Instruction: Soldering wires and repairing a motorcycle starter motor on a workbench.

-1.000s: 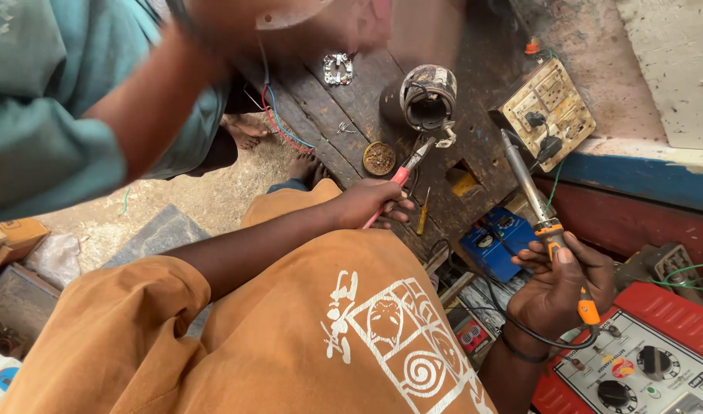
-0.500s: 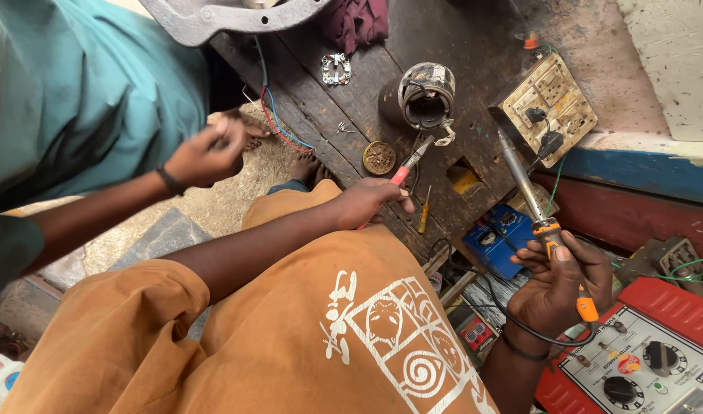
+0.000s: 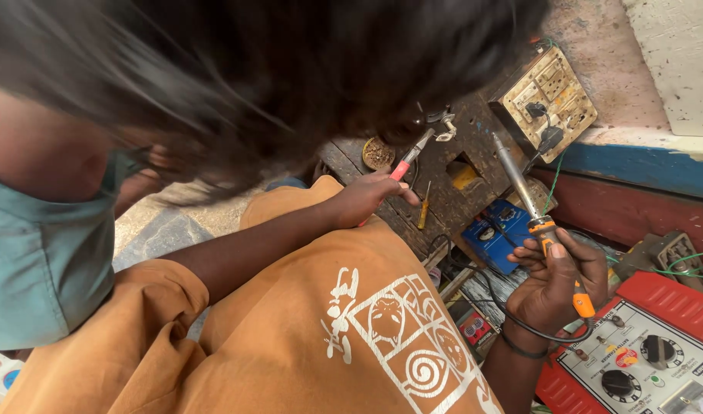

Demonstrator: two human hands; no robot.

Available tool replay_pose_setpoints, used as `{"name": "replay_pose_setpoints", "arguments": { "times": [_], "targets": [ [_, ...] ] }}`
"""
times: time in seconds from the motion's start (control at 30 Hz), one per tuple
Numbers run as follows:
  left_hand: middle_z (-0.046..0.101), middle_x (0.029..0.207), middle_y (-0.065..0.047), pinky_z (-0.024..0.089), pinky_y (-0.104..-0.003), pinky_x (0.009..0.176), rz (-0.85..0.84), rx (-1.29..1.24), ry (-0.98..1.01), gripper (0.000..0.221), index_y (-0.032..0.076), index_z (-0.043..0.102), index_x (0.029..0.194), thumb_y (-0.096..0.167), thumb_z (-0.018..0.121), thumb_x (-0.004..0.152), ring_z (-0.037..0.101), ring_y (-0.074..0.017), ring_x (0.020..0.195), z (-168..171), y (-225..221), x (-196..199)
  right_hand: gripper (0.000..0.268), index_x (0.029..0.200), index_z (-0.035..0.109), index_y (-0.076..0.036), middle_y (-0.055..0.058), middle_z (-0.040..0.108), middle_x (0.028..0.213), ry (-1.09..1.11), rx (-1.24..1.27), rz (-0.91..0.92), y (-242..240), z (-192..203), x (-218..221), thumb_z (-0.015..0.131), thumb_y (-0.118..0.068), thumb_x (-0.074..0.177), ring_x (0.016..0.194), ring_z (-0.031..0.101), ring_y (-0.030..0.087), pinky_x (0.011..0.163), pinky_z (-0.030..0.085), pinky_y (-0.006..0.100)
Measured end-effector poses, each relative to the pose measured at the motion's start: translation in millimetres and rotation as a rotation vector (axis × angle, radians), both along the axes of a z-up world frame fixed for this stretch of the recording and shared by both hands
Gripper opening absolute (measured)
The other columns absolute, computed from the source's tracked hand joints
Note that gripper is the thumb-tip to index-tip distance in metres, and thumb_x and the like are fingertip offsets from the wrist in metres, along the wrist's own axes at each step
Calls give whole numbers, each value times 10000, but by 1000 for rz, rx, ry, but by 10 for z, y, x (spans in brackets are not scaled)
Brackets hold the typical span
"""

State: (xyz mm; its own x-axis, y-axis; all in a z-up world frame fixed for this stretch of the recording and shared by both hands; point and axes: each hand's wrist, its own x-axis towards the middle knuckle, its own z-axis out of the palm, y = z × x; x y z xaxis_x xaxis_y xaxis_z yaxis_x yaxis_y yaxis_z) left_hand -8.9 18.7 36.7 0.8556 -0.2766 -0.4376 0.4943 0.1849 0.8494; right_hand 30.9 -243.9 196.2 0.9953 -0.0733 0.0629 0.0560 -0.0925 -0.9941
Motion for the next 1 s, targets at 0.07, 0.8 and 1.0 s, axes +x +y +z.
{"name": "replay_pose_setpoints", "arguments": {
  "times": [0.07,0.8,1.0],
  "targets": [
    [561,1374,-49,435,-319,971,-9,11,59,423,149,808,1087,380,463,1005,539,-166,1068,201,77,43,183,1209,608,83,264,686,1014,6,-2,1,-12,-8,-7,600,-10,1051,815,732,271,673,647,372],
    [652,737,-100,456,-406,944,111,325,-109,434,96,789,775,385,524,960,620,-272,905,8,-109,2,197,1203,608,86,243,692,1057,61,-2,5,74,-81,-54,600,-22,1038,849,732,266,715,656,369],
    [694,885,-69,334,-406,1090,121,360,-196,428,127,775,788,400,516,993,454,-293,1141,-332,-315,-81,191,1203,605,88,254,691,1054,47,-13,9,69,-76,-44,609,-21,1045,806,731,254,711,651,368]
  ]
}}
